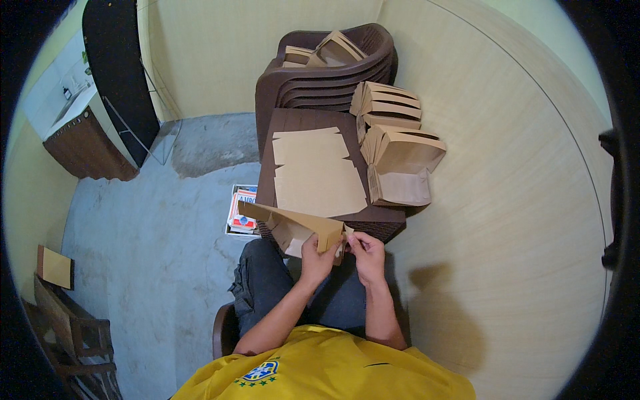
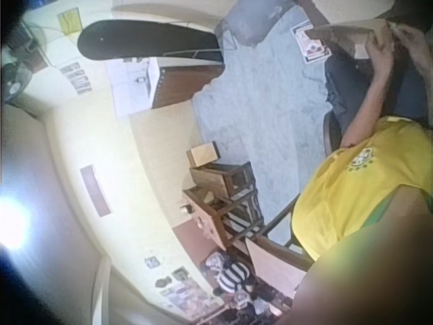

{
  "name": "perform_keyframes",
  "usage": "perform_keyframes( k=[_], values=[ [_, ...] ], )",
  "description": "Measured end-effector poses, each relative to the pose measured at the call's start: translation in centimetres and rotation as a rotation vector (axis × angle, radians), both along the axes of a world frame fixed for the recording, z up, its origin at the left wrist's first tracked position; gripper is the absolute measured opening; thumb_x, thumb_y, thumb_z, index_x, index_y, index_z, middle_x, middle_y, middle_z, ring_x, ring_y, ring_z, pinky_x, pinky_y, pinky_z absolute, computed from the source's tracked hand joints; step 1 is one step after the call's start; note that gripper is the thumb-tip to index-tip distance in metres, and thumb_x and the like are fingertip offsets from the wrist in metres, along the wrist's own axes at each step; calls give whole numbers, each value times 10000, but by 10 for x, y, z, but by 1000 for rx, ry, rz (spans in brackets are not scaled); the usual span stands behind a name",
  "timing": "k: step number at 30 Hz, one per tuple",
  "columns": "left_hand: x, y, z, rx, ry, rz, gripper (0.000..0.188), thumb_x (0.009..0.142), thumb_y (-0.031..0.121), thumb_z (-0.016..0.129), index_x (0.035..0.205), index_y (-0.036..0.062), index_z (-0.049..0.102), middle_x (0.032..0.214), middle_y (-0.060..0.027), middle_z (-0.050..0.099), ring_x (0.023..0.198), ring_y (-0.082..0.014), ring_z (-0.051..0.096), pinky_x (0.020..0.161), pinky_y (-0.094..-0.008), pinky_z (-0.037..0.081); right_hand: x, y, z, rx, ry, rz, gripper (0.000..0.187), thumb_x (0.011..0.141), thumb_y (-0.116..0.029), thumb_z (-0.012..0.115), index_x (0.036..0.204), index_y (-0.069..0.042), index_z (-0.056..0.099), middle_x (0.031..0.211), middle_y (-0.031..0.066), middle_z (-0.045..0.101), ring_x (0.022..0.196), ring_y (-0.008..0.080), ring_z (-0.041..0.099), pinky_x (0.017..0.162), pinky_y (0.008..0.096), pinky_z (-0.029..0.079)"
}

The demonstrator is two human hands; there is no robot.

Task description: The person assembles flat cardboard box blanks into small boxes by folding and tucking flaps. They handle each blank one at a time, fold the sides, and secure the flaps to form a finished box, then place it on a growing stack.

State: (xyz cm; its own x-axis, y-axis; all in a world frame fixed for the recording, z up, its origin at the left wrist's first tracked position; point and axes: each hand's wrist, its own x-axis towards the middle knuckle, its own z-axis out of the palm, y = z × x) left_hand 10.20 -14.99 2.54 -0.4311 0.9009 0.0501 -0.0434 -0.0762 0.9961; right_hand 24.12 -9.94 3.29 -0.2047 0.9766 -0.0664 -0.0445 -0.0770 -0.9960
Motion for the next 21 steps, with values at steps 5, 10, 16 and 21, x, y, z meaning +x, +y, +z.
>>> perform_keyframes(
  k=[5, 10, 16, 21],
  values=[
    [2, 1, -3, -55, -96, -30, 252, 979, 77, 771, 1194, -47, 727, 1076, -130, 790, 1013, -195, 748, 909, -330, 566, -1, 2, -3, -74, 60, -58, 83, 1005, -38, 759, 1044, 29, 790, 1004, 56, 765, 908, 129, 674, 834, 281, 540],
    [-5, -5, -9, -87, 91, -81, 239, 991, 79, 757, 1196, -40, 727, 1115, -125, 780, 1038, -207, 743, 921, -351, 571, 0, 6, 6, 72, -89, 21, 76, 970, -30, 793, 1027, 17, 807, 996, 70, 741, 889, 143, 681, 846, 284, 547],
    [-7, 1, -34, 39, 127, 25, 222, 1002, 63, 747, 1204, -20, 712, 1169, -123, 758, 1070, -225, 734, 926, -358, 577, -8, 3, 6, 196, -85, -75, 202, 872, -59, 899, 1012, -3, 764, 1013, 56, 726, 926, 146, 671, 836, 323, 545],
    [0, 3, -38, 41, -87, 54, 260, 997, 25, 739, 1247, -11, 678, 1135, -85, 750, 1036, -181, 720, 911, -326, 575, -12, 0, 3, -44, -16, -69, 364, 845, -63, 923, 1092, -59, 656, 1147, 67, 716, 1046, 164, 666, 945, 336, 541]
  ],
)
